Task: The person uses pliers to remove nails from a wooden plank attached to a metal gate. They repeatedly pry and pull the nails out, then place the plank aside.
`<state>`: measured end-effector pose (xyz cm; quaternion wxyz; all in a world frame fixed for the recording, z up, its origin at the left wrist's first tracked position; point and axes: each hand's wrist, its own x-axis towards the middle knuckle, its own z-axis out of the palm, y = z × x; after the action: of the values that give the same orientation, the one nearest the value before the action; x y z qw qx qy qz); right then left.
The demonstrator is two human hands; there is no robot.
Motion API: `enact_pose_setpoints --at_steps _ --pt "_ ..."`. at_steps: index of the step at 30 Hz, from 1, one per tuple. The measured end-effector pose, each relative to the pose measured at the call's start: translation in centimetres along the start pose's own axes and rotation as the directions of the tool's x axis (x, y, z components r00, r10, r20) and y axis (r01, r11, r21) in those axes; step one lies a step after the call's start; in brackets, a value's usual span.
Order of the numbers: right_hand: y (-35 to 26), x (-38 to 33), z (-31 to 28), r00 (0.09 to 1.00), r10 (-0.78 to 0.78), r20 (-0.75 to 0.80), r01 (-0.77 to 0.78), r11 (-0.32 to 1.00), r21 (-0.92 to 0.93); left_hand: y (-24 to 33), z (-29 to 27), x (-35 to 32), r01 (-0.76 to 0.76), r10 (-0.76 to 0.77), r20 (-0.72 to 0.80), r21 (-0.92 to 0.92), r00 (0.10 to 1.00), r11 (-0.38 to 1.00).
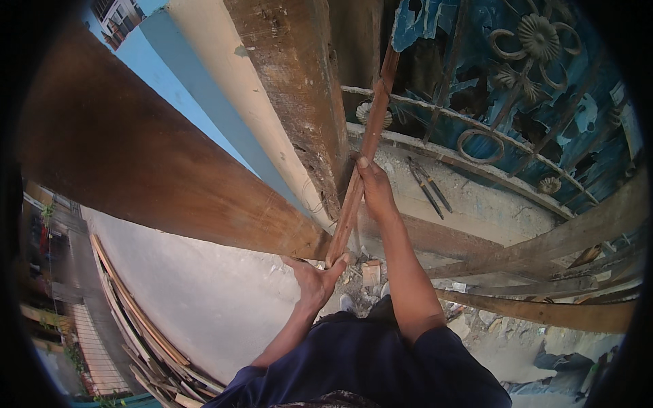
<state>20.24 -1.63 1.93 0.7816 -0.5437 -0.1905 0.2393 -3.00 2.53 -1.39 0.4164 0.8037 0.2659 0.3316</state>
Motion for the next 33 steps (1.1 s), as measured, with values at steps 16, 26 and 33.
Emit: enact_pose_setpoints --at_steps 16,26,33 --pt "1.8 -2.9 -10.4 0.806 -0.445 -0.390 -0.131 0.509 -0.851 2.9 0.1 0.2 0.265 -0.258 0.060 -0.210 0.964 0.941" --pt "4.8 -4.4 -18.6 0.809 -0.458 -0.367 -0.407 0.013 -0.913 2.9 -0.2 0.1 0.232 -0.219 0.087 -0.198 0.972 0.952" --pt "4.3 -3.7 -17.9 0.836 -0.417 -0.356 -0.407 -0.037 -0.913 2.8 -0.3 0.2 0.280 -0.265 0.098 -0.204 0.959 0.938"
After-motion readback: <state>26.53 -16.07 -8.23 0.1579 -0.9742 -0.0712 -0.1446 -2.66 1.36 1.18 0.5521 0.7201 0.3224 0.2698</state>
